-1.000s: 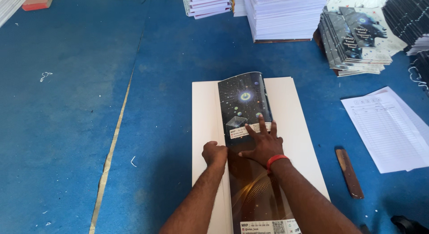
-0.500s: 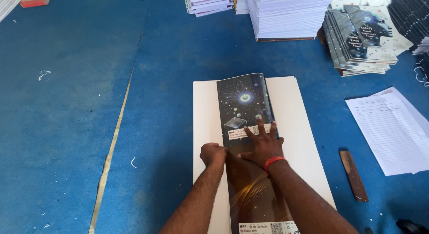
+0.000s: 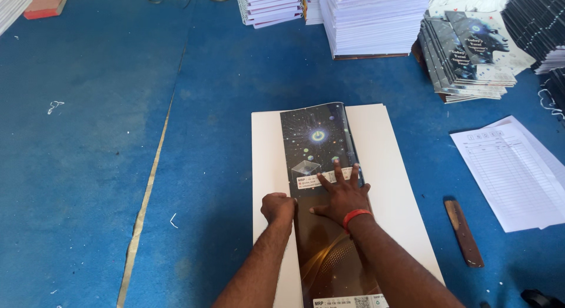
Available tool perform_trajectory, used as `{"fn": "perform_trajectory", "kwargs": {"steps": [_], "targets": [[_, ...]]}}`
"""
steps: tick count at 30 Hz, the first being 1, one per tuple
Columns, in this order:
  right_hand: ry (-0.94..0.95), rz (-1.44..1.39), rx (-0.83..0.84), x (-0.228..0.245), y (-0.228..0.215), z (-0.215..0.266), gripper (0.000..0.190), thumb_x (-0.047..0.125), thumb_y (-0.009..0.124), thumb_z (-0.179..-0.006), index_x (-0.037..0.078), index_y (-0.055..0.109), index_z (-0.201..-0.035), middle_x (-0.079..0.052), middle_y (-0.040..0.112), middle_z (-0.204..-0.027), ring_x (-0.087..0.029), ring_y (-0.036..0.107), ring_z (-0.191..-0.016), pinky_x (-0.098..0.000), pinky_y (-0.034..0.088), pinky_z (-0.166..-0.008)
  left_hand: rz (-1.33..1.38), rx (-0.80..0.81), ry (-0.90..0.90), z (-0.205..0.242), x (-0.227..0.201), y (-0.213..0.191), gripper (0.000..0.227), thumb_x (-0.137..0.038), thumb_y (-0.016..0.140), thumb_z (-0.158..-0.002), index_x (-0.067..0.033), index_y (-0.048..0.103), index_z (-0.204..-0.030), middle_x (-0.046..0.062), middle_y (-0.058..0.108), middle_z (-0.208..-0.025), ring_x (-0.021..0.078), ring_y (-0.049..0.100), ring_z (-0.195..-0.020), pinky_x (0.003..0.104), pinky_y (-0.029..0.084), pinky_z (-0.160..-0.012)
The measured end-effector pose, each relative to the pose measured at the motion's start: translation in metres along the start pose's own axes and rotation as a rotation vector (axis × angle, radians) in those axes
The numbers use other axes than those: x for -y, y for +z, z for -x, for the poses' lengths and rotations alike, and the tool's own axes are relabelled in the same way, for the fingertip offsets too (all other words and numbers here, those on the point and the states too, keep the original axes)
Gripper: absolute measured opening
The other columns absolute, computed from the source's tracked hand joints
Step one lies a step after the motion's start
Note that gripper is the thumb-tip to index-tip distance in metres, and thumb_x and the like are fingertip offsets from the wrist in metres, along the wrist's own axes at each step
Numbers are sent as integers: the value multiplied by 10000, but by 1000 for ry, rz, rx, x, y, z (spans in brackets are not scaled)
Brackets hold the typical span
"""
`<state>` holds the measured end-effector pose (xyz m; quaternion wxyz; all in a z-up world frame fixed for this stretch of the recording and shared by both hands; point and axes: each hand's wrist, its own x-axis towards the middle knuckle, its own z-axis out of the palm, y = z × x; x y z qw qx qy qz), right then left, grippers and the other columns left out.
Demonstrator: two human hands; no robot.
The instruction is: The person places printed covers onto book blocks, aligns them, and uses a wooden tool to press the spine. The person then stacks the finished books and moves them aside.
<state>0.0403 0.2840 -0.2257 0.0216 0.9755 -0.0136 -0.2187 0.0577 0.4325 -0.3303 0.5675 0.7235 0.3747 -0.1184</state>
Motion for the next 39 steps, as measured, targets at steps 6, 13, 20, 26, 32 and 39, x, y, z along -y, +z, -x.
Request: {"fn": "perform_trajectory", "kwargs": {"steps": [6,13,20,26,32,39], "targets": [[9,0,8,0,4,-5,1042,780,747,-713,446,284,-1584,-34,-31,-1733,-455,-65,-1567,-731,264,-1151,-14,-11,5,-4,4,4,324,-7,834,-738,7,735,-1047,195,765,-1038,275,767,-949,343,625,-854],[27,-10,-6,-1,13,-11,1020,763,759,-712,455,307,-1573,-33,-19,-1735,-462,-78,-1567,-755,237,-1137,-212,94,221,7,4,-1,326,-35,711,-814,-36,725,-1139,172,775,-1076,299,781,-980,362,631,-852],[37,-42,-14,-3,19,-14,1032,739,781,-683,464,324,-1566,-7,2,-1735,-447,-65,-1569,-762,230,-1141,-788,82,1029,40,20,-4,473,-156,823,-851,-92,668,-1293,212,439,-1542,397,404,-1419,510,385,-1169],[35,-46,-54,-5,23,-18,900,719,711,-757,469,355,-1545,-21,23,-1728,-450,-48,-1568,-770,227,-1132,-1116,363,929,45,20,0,1298,-352,1045,-492,-9,333,-1522,211,255,-1625,399,218,-1523,509,232,-1224],[-32,-24,-54,-15,25,-10,931,741,696,-754,440,342,-1560,-8,6,-1725,-445,-43,-1567,-752,270,-1128,-1198,372,918,35,31,10,1357,-376,1041,-503,1,269,-1553,227,183,-1654,388,179,-1540,502,177,-1247],[-174,-138,-419,-123,91,-33,618,575,533,-965,315,443,-1518,-149,336,-1635,-414,389,-1431,-521,418,-1125,-1332,309,948,30,39,23,1378,-390,1041,-519,43,249,-1560,275,191,-1652,419,195,-1532,503,182,-1241]]}}
